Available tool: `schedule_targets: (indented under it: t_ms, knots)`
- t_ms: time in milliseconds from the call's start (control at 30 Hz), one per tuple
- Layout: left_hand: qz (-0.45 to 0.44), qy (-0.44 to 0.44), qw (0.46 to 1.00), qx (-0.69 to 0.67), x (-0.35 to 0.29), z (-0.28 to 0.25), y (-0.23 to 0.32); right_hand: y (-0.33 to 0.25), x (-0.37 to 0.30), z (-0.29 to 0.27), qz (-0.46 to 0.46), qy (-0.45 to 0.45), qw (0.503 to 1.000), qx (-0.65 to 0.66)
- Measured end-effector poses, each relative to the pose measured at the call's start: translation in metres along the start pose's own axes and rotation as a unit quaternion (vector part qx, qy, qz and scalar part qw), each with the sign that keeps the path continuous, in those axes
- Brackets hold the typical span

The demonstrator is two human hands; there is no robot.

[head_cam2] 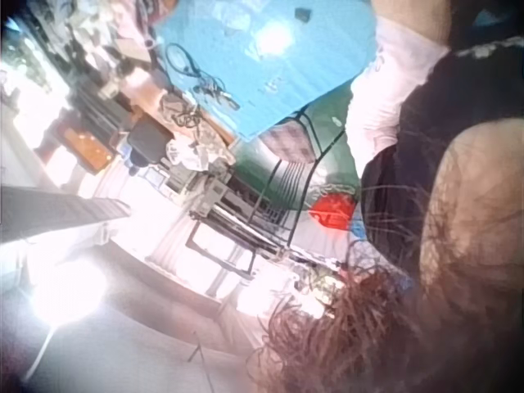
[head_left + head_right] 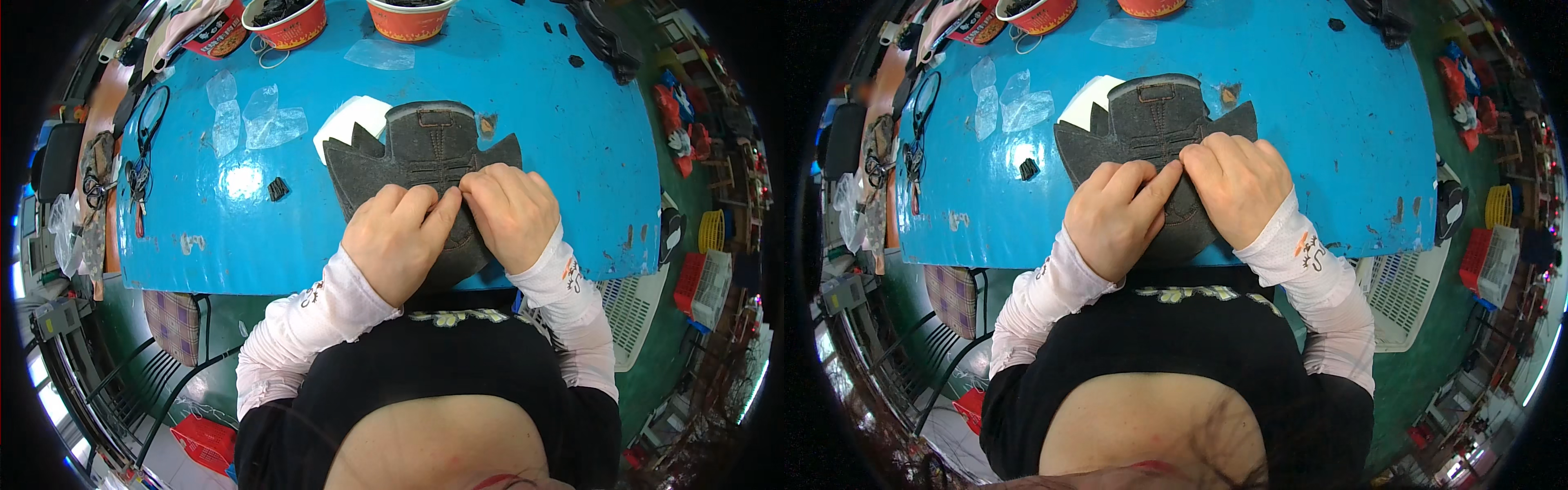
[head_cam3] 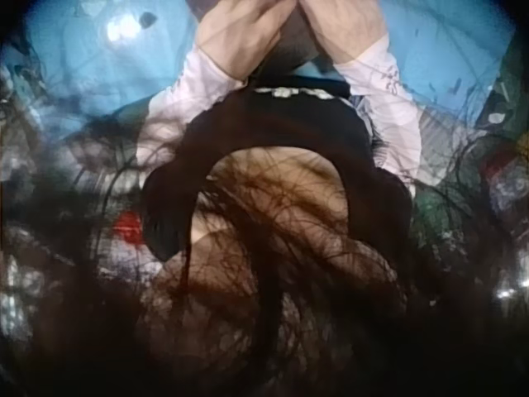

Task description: Manually attaching small plastic components to the upper part of a shoe.

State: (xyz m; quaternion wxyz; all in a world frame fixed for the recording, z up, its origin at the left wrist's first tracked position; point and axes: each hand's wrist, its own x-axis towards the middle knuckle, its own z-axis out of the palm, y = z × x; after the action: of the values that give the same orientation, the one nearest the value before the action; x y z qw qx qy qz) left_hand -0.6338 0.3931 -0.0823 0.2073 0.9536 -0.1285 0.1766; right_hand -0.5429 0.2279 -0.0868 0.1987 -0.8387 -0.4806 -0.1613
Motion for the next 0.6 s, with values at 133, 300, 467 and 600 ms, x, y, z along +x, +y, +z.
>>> schedule_targets:
  t_ms: [133,300,467,600]
  knots:
    - [-0.003,-0.040,0.999,0.031,0.004,-0.002,0.001,0.009,-0.004,-0.001,0.018,0.063,0.996,0.064]
    - [-0.009,-0.045,0.998,0.036,0.003,-0.005,0.002,-0.001,-0.005,-0.014,0.032,0.025,0.997,0.071]
    - [0.001,-0.038,0.999,0.025,0.004,-0.001,-0.002,-0.007,-0.004,-0.011,0.000,-0.008,0.999,-0.036]
    - [-0.005,0.070,0.993,-0.090,-0.003,-0.004,-0.009,0.001,-0.003,-0.018,0.066,0.015,0.991,0.116]
